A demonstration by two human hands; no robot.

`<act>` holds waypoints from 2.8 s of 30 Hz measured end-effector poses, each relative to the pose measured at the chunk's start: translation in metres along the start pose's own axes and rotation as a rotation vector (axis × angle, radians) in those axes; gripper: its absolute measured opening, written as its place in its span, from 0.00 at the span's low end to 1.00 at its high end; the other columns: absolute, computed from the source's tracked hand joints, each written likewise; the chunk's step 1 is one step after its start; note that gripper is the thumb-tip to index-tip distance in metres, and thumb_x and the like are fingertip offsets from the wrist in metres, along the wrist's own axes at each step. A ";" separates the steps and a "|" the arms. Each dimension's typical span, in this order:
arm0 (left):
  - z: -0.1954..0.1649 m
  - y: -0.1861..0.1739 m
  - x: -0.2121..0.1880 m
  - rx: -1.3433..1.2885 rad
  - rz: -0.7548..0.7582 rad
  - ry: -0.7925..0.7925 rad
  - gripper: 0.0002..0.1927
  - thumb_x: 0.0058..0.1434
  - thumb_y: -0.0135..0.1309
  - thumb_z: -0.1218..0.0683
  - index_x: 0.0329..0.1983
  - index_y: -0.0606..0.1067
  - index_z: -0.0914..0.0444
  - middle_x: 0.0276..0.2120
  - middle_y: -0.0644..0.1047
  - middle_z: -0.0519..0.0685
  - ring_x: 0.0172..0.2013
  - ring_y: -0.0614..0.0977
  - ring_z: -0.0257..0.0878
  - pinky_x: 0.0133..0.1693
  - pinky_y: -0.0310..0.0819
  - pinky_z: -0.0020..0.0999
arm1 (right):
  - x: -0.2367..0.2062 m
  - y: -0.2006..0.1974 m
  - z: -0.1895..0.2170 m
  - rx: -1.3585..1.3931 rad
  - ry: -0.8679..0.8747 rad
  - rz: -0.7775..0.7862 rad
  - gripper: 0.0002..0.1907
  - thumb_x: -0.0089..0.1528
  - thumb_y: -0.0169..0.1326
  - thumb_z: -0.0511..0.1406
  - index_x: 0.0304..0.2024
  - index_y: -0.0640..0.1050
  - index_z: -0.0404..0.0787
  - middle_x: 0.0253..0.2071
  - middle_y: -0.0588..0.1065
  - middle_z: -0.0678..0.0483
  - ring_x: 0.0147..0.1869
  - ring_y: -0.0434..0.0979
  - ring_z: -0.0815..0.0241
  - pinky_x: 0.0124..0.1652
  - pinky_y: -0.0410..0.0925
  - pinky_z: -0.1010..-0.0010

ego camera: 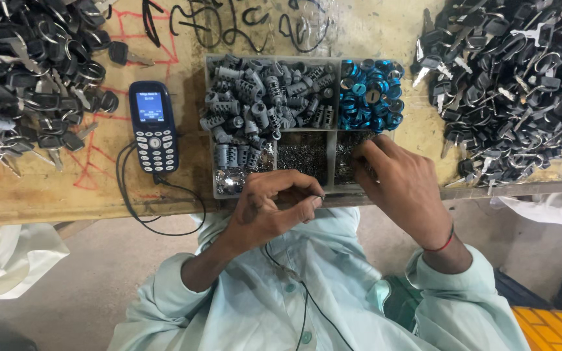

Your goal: The person sits at a workbench covered with piles of metal key heads and a compartment tray of grey and blue plastic key covers. They pick a key head and a blue cover, press the cover onto the key head by hand, and place the finished assembled key on the table, repeating this cycle throughout the clip.

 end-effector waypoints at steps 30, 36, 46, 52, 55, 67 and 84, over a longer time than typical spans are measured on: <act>0.004 0.019 -0.009 -0.337 -0.121 -0.007 0.10 0.67 0.57 0.59 0.47 0.77 0.71 0.40 0.81 0.52 0.38 0.86 0.37 0.41 0.87 0.33 | -0.035 0.018 0.028 0.663 -0.029 -0.250 0.09 0.61 0.60 0.25 0.43 0.76 0.34 0.40 0.75 0.51 0.38 0.77 0.63 0.38 0.71 0.73; -0.016 0.012 -0.006 -0.140 -0.106 0.071 0.06 0.65 0.59 0.61 0.43 0.80 0.68 0.40 0.80 0.48 0.35 0.84 0.32 0.37 0.82 0.26 | -0.044 0.030 0.027 0.434 -0.181 -0.437 0.12 0.60 0.61 0.23 0.45 0.75 0.34 0.43 0.78 0.47 0.46 0.81 0.52 0.44 0.74 0.67; -0.002 -0.001 -0.011 -0.031 -0.010 -0.056 0.07 0.60 0.61 0.58 0.40 0.81 0.67 0.32 0.81 0.47 0.27 0.78 0.28 0.29 0.72 0.22 | -0.020 0.022 0.016 0.651 -0.204 -0.055 0.22 0.53 0.68 0.28 0.49 0.76 0.38 0.44 0.78 0.51 0.45 0.82 0.54 0.43 0.74 0.65; 0.023 -0.001 -0.007 -0.290 -0.022 -0.192 0.07 0.62 0.59 0.59 0.40 0.79 0.69 0.27 0.79 0.47 0.26 0.78 0.29 0.29 0.75 0.25 | 0.045 -0.024 0.038 -0.299 -0.342 -0.367 0.16 0.63 0.63 0.33 0.54 0.80 0.45 0.48 0.73 0.53 0.50 0.69 0.51 0.53 0.59 0.57; 0.022 -0.001 -0.004 -0.249 0.010 -0.156 0.06 0.63 0.59 0.59 0.40 0.79 0.69 0.27 0.79 0.47 0.26 0.79 0.29 0.30 0.76 0.25 | 0.091 -0.010 0.040 -0.480 -0.331 -0.273 0.14 0.62 0.60 0.31 0.51 0.79 0.44 0.49 0.70 0.48 0.55 0.67 0.49 0.55 0.60 0.60; 0.020 -0.005 -0.003 -0.232 0.106 -0.101 0.08 0.63 0.60 0.58 0.41 0.79 0.68 0.30 0.80 0.47 0.31 0.81 0.30 0.36 0.79 0.27 | 0.096 -0.006 0.034 -0.344 -0.335 -0.247 0.15 0.63 0.60 0.30 0.53 0.76 0.40 0.47 0.69 0.48 0.53 0.68 0.48 0.52 0.61 0.58; 0.000 0.004 -0.010 -0.223 -0.124 -0.174 0.11 0.59 0.64 0.54 0.36 0.80 0.67 0.26 0.80 0.43 0.23 0.76 0.24 0.25 0.70 0.21 | -0.017 0.014 0.029 0.488 -0.185 -0.204 0.20 0.57 0.60 0.21 0.50 0.78 0.39 0.51 0.76 0.48 0.54 0.80 0.54 0.50 0.74 0.68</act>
Point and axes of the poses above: each hand's wrist, its own x-axis towards the middle knuckle, its own y-axis out of the palm, z = x × y, the point moved 5 cm from there along x, towards the middle knuckle
